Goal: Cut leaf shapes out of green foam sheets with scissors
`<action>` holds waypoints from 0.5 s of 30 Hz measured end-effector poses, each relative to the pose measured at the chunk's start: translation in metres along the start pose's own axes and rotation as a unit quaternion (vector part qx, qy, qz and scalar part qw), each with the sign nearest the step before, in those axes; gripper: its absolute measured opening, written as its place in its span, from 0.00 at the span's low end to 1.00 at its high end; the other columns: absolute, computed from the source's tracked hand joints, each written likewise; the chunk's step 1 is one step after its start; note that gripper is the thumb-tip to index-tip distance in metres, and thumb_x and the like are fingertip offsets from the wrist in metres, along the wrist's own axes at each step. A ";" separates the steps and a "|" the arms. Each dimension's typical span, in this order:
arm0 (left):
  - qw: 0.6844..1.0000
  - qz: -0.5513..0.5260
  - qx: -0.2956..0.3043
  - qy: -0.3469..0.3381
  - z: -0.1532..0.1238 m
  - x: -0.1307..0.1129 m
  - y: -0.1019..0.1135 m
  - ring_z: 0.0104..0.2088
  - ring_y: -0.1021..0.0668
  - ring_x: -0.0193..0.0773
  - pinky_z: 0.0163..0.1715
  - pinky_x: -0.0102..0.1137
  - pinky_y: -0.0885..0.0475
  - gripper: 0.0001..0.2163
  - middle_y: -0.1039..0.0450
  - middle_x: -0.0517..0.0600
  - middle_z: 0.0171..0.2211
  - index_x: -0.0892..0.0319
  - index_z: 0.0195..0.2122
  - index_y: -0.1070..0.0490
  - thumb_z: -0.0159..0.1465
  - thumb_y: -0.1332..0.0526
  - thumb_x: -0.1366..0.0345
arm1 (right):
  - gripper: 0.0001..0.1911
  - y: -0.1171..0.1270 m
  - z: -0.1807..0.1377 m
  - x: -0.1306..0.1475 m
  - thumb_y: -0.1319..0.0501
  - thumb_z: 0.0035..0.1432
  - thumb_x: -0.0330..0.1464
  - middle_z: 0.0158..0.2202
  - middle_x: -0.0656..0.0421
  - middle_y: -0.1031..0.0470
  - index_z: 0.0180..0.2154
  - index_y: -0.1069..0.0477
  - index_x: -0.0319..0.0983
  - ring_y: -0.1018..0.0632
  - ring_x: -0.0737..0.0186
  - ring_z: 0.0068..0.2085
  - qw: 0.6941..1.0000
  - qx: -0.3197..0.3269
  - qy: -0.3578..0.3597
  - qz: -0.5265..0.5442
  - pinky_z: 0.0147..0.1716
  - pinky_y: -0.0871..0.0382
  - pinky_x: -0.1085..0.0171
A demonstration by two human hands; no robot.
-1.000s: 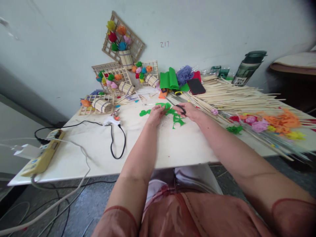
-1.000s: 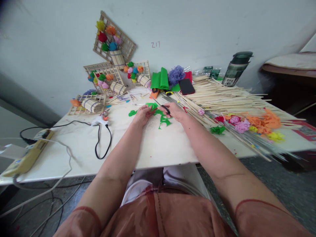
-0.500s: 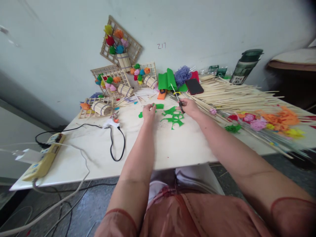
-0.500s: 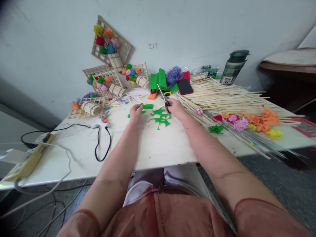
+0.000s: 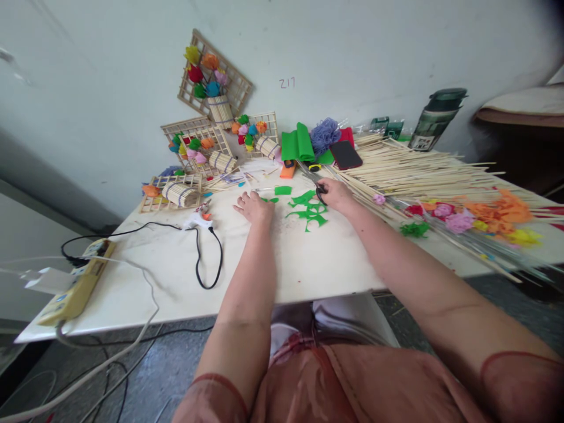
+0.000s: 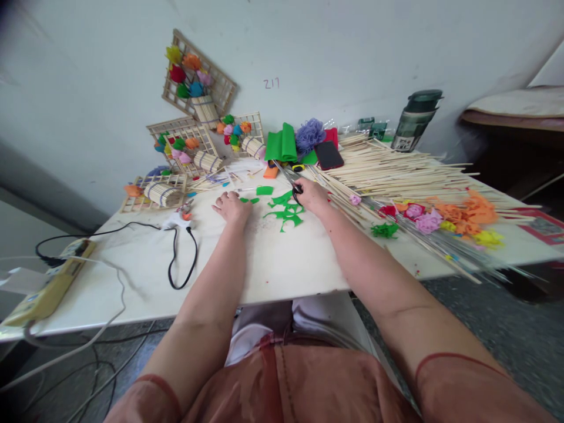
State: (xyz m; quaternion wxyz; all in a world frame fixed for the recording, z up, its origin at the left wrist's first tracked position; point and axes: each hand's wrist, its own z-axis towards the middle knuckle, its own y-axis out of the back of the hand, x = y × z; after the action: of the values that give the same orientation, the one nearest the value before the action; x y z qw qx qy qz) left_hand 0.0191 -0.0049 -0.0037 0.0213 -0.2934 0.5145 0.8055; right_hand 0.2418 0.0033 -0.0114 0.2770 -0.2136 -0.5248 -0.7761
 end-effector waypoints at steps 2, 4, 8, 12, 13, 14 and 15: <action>0.999 -0.006 -0.020 -0.025 0.000 -0.001 0.000 0.64 0.41 0.53 0.65 0.52 0.59 0.17 0.36 0.58 0.60 0.56 0.47 0.30 0.55 0.37 0.67 | 0.18 0.001 -0.001 0.003 0.33 0.48 0.33 0.38 0.55 0.18 0.44 0.23 0.41 0.21 0.55 0.40 1.000 -0.002 -0.011 -0.017 0.35 0.32 0.64; 0.997 -0.011 -0.021 -0.073 -0.002 -0.003 -0.001 0.62 0.37 0.50 0.66 0.50 0.56 0.15 0.31 0.56 0.56 0.56 0.46 0.29 0.56 0.40 0.69 | 0.18 0.002 -0.002 0.006 0.33 0.48 0.33 0.38 0.55 0.18 0.44 0.22 0.42 0.21 0.55 0.40 0.999 -0.002 -0.019 -0.029 0.35 0.32 0.64; 0.980 -0.003 0.039 -0.197 -0.007 -0.010 -0.006 0.62 0.37 0.47 0.67 0.49 0.59 0.12 0.27 0.51 0.55 0.54 0.40 0.25 0.58 0.44 0.69 | 0.20 0.003 -0.004 0.010 0.33 0.49 0.36 0.41 0.55 0.19 0.47 0.23 0.43 0.21 0.52 0.43 0.998 0.005 -0.037 -0.054 0.37 0.31 0.62; 0.956 0.044 0.133 -0.259 -0.009 -0.014 -0.014 0.68 0.46 0.51 0.65 0.57 0.66 0.17 0.34 0.49 0.62 0.52 0.48 0.25 0.61 0.47 0.64 | 0.22 0.003 -0.004 0.012 0.33 0.50 0.38 0.44 0.54 0.19 0.49 0.24 0.44 0.21 0.51 0.45 0.996 0.013 -0.054 -0.075 0.39 0.31 0.60; 0.951 0.055 0.150 -0.264 -0.009 -0.014 -0.016 0.69 0.47 0.52 0.65 0.58 0.67 0.19 0.35 0.49 0.63 0.52 0.51 0.26 0.62 0.48 0.63 | 0.22 0.003 -0.004 0.012 0.33 0.51 0.38 0.44 0.54 0.19 0.49 0.24 0.44 0.21 0.51 0.45 0.995 0.015 -0.055 -0.077 0.38 0.31 0.60; 0.948 0.064 0.161 -0.268 -0.009 -0.014 -0.018 0.69 0.47 0.52 0.65 0.59 0.68 0.20 0.35 0.48 0.63 0.51 0.52 0.27 0.62 0.50 0.63 | 0.22 0.003 -0.004 0.012 0.33 0.51 0.38 0.43 0.54 0.19 0.49 0.24 0.44 0.21 0.51 0.45 0.995 0.016 -0.056 -0.078 0.38 0.31 0.60; 0.946 0.071 0.166 -0.269 -0.009 -0.015 -0.019 0.69 0.47 0.51 0.65 0.59 0.69 0.21 0.35 0.48 0.63 0.50 0.54 0.28 0.63 0.51 0.63 | 0.22 0.003 -0.004 0.013 0.33 0.51 0.38 0.43 0.54 0.19 0.49 0.24 0.44 0.21 0.51 0.45 0.995 0.017 -0.055 -0.078 0.38 0.31 0.61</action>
State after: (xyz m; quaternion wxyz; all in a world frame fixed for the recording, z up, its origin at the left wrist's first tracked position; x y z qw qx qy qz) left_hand 0.0413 0.0007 -0.0144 0.1502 -0.0209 0.6354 0.7571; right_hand 0.2342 -0.0044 -0.0030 0.1896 -0.2094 -0.5678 -0.7732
